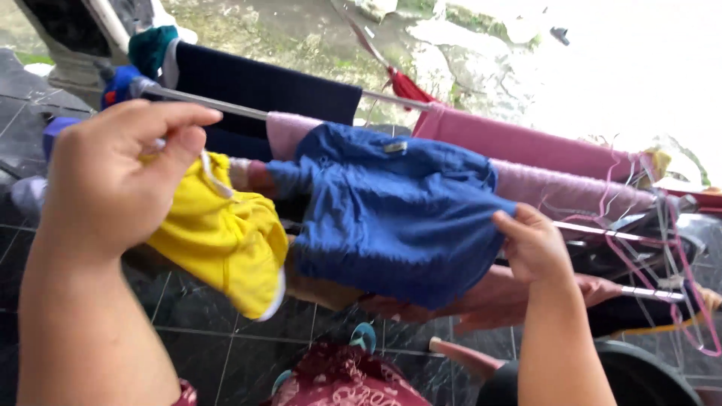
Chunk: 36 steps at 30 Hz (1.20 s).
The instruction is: The person hangs wet clothes on a drying rack. They pick up various garments from a bucket, shake them out, and drape them over the rack bars. The person also moves hangers and adjusts the position of the clothes.
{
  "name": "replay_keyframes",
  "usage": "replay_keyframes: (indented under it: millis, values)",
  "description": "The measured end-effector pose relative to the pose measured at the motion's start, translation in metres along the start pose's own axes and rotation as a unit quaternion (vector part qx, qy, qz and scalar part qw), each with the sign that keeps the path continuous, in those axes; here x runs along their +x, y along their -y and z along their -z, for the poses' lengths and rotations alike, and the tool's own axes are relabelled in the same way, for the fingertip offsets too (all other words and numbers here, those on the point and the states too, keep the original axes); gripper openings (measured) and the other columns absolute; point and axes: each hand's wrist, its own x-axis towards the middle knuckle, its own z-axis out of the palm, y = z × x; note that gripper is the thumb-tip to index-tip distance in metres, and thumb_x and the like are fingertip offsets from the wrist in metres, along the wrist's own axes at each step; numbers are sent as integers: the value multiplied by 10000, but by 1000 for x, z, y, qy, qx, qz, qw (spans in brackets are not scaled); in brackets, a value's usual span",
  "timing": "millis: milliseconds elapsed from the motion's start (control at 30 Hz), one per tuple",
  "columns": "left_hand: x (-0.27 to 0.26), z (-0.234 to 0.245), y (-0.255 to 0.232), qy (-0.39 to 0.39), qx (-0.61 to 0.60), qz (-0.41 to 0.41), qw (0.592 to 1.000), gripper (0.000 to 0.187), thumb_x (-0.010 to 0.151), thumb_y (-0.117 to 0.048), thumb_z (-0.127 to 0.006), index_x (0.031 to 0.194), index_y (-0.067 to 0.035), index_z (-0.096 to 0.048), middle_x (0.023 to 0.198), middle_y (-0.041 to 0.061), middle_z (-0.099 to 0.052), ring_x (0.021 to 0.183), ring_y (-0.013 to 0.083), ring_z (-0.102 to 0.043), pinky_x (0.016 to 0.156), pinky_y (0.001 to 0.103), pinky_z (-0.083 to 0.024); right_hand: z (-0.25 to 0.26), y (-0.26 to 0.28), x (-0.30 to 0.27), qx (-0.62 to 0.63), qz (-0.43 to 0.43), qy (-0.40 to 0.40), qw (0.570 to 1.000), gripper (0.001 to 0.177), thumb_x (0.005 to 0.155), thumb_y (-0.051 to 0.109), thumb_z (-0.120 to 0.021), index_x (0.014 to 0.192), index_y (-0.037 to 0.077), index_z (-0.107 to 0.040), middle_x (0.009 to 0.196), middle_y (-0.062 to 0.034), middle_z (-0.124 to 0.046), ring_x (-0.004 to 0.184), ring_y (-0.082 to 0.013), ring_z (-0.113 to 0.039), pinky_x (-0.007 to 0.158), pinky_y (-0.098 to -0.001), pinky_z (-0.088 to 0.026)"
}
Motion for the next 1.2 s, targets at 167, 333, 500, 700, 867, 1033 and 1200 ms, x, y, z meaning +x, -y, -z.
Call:
replay_keyframes:
  millis: [167, 333, 500, 700, 867, 1033, 1200]
  values:
    - [5, -49, -8, 216, -179, 273, 920, 295, 939, -279, -548, 947, -147, -812, 897, 136, -793, 907, 306, -683, 892, 444, -493, -1, -7, -21, 180, 38, 21, 983, 45, 1059, 114, -604, 1052, 71, -611, 800, -40, -663, 778, -182, -740, 809, -380, -633]
    - [1, -163, 19, 447, 42, 293, 844, 552, 990, -513, -445, 1305, -158, -727, 1338, 92, -700, 1335, 275, -591, 1141, 434, -414, 14, -32, -1, 185, -4, -40, 982, 86, 1073, 172, -605, 1087, 90, -628, 850, -27, -699, 831, -187, -760, 833, -387, -640]
    - [-2, -190, 23, 438, 35, 315, 841, 544, 994, -482, -528, 1403, -145, -647, 1343, 102, -685, 1300, 281, -615, 1092, 445, -455, 12, -35, -2, 164, -19, -99, 981, 146, 1080, 198, -588, 1105, 67, -648, 884, -63, -738, 887, -217, -776, 876, -406, -635]
    - [-11, -140, 6, 265, -169, 385, 868, 335, 883, -385, -677, 1085, -144, -791, 1193, 133, -724, 1242, 302, -625, 1005, 417, -493, 43, -30, -9, 97, 6, -145, 985, 106, 1047, 184, -643, 1105, 106, -685, 906, -67, -750, 880, -187, -767, 852, -404, -638]
    - [-4, -103, -1, 203, -357, 450, 793, 274, 1052, -203, -642, 813, -124, -533, 765, 25, -485, 687, 136, -458, 621, 303, -397, 53, 12, -48, 77, 4, -214, 974, 105, 976, 136, -714, 1043, 56, -714, 878, -37, -678, 780, -155, -662, 718, -301, -584]
    - [8, -103, -1, 213, -291, 418, 834, 257, 1075, -228, -606, 844, -125, -561, 808, 32, -499, 743, 152, -443, 678, 336, -389, 68, 8, -28, 68, -3, -229, 971, 102, 960, 139, -749, 1024, 64, -720, 863, -33, -661, 768, -159, -647, 668, -353, -568]
    - [42, -88, -26, 198, -186, 410, 871, 259, 1098, -286, -562, 880, -146, -572, 798, 43, -509, 685, 169, -420, 605, 352, -338, 62, 45, -17, 106, 42, -186, 976, 156, 976, 92, -721, 1089, -15, -710, 871, -93, -703, 745, -192, -698, 704, -382, -636]
